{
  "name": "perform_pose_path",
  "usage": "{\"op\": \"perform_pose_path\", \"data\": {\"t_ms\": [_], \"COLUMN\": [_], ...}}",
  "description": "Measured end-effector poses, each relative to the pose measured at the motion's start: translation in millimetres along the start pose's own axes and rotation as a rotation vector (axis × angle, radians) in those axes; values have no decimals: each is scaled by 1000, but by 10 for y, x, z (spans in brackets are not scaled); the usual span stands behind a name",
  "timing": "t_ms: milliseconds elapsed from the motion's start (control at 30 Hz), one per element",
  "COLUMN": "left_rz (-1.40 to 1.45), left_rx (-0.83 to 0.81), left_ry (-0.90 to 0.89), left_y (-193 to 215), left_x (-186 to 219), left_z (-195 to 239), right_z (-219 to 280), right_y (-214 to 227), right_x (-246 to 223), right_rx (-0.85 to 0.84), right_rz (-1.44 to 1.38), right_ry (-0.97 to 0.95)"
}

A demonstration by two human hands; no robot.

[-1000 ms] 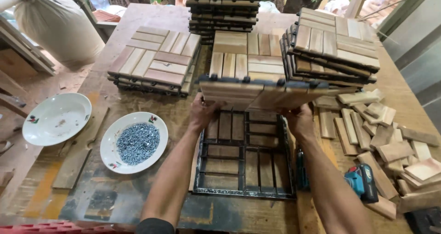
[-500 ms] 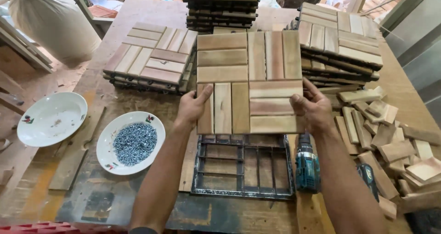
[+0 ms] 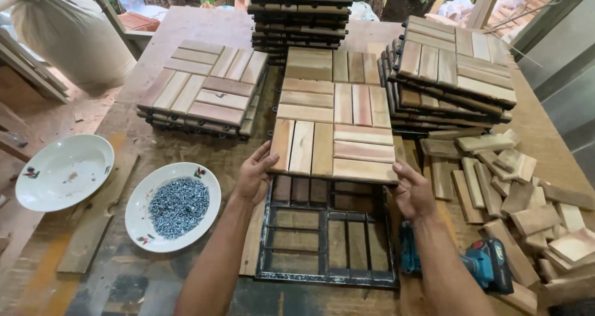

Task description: Assembling interlocking wooden floor tiles by arranging wooden slats in a pattern and fastening them to a plastic base using a power drill and screws.

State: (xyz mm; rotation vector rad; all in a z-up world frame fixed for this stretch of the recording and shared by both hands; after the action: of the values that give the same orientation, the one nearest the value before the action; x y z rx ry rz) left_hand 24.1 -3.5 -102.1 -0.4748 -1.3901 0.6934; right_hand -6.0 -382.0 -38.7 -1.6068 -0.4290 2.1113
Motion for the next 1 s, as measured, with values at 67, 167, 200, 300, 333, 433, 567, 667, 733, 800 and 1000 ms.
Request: {"op": "perform_pose_path", "data": {"t_ms": [67,167,200,300,333,433,567,667,733,800,1000], "left_rz": [-30,-29,5,8,5,-379,-1425,-1530,-1464,-1378,-1404], "left_rx": [7,47,54,26,27,27,-160,-185,-123,-125,-116], "left_ry": [-19,-63,-92,-187,-185,-239,-279,-334,-392,-319,-254], "left_y": [-65,-91,-146,-387,-475,-736,-860,-829,-814,-749,-887], "left_x": [-57,-18,35,254,398,745,655,473,517,499,615], "left_z": [60,209,189,-44,-144,-443,-733,-816,-922,-1022,-1265], "right_z": [-37,80,106,124,-48,-483,-333,-321,-480,-568,-773], "right_y": [227,215,142,-363,-401,-440,-588,-653,-675,-660,-627], "right_x": [238,326,243,-211,-269,-462,-532,-344,-245,-228,-274], "right_rx": [39,90,107,91,93,80,278,182,115,192,192], "right_rz": [28,59,61,89,87,189,1081,1388,1390,1428,1354], "right_ry": [-15,-2,51,153,151,218,199,280,392,465,496]}}
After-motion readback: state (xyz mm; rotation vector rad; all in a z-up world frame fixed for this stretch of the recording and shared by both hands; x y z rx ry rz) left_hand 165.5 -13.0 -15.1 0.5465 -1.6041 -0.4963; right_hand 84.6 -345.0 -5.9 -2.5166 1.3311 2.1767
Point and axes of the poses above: each hand's wrist, its own z-axis away from the middle knuckle, its own y-axis out of the back of the hand, x = y × z, the point moved 5 cm from there along -z, towards the middle knuckle, and after that the axes turned 1 degree about -y, right-handed, at the moved point
